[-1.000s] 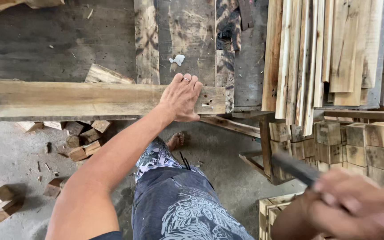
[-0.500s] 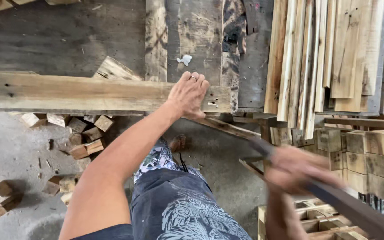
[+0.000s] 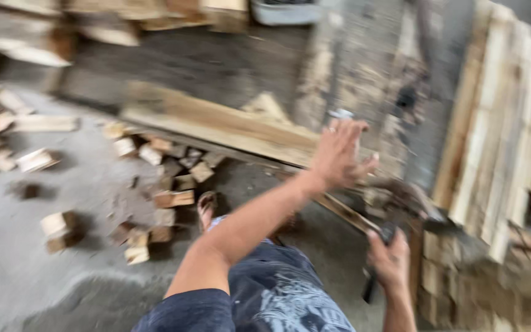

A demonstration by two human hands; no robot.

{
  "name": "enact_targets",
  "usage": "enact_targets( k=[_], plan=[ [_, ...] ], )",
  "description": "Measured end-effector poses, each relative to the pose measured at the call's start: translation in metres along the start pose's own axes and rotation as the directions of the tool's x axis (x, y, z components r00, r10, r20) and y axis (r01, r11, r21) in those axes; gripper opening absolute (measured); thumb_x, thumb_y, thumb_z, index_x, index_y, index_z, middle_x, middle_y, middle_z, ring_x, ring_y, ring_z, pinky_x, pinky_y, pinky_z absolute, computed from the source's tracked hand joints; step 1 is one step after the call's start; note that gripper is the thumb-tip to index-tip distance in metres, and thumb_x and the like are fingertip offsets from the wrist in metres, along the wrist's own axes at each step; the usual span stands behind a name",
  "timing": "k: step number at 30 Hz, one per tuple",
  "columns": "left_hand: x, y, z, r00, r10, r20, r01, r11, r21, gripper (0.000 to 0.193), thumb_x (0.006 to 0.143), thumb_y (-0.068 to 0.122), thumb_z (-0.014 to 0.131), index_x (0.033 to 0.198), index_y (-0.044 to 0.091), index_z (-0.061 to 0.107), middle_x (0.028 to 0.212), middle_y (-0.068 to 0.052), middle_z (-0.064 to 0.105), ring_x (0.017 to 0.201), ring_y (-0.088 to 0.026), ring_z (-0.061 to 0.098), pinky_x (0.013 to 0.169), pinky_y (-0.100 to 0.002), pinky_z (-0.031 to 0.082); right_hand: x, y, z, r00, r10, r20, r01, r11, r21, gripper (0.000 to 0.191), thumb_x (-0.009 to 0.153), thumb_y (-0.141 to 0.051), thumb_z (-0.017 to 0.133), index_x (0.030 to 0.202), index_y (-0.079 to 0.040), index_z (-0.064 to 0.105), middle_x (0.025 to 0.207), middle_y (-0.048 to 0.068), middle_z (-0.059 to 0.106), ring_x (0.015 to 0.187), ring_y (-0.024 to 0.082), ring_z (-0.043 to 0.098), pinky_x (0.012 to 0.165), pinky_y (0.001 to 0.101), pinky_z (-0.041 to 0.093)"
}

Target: The person hammers nails into wooden planks and blocks on a workbench. They repeatedly pick up nails, position them on the wood, and strike with a hammer, then move finished pieces aside.

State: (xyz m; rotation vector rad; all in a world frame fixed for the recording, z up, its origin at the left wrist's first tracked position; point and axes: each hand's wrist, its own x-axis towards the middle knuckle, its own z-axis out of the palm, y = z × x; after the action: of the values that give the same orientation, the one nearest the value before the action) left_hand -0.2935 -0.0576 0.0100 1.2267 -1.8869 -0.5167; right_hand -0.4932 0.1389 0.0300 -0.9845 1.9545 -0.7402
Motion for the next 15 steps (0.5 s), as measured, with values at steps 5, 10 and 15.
enact_targets(
  k=[5, 10, 15],
  plan=[
    [-0.136, -0.028, -0.077, 0.675, -0.498, 0.545, 0.673, 0.111, -0.731, 0.024, 0.092, -0.004, 0.055, 0.115, -0.001, 0.051, 0.092, -0.008, 0.060, 0.081, -0.019, 0.058, 0.071, -0.034, 0.050, -0.011, 0.003, 0.037, 0.990, 0.008, -0.140, 0.013, 0.989, 0.149, 0.023, 0.097, -0.008, 0.070, 0.104, -0.003, 0.048, 0.064, 0.006, 0.048, 0.045, 0.017, 0.045, 0.041, 0.0328, 0.036],
    [-0.260, -0.082, -0.171, 0.670, -0.339, 0.661, 0.743, 0.319, -0.589, 0.052, 0.083, -0.011, 0.049, 0.134, -0.001, 0.043, 0.120, -0.015, 0.063, 0.100, -0.023, 0.069, 0.083, -0.033, 0.057, -0.036, -0.042, 0.106, 0.985, -0.146, -0.091, 0.166, 0.941, 0.294, 0.023, 0.097, -0.007, 0.068, 0.109, -0.005, 0.048, 0.065, 0.005, 0.050, 0.047, 0.014, 0.048, 0.044, 0.0321, 0.040],
    [-0.251, -0.145, -0.267, 0.522, -0.562, 0.642, 0.807, 0.082, -0.585, 0.044, 0.088, -0.005, 0.057, 0.131, 0.006, 0.053, 0.111, -0.020, 0.070, 0.097, -0.027, 0.072, 0.085, -0.036, 0.063, -0.042, -0.136, 0.197, 0.940, -0.338, -0.033, 0.337, 0.941, -0.032, 0.043, 0.081, -0.014, 0.085, 0.106, -0.002, 0.052, 0.077, 0.006, 0.061, 0.064, 0.018, 0.059, 0.058, 0.0334, 0.047]
  ],
)
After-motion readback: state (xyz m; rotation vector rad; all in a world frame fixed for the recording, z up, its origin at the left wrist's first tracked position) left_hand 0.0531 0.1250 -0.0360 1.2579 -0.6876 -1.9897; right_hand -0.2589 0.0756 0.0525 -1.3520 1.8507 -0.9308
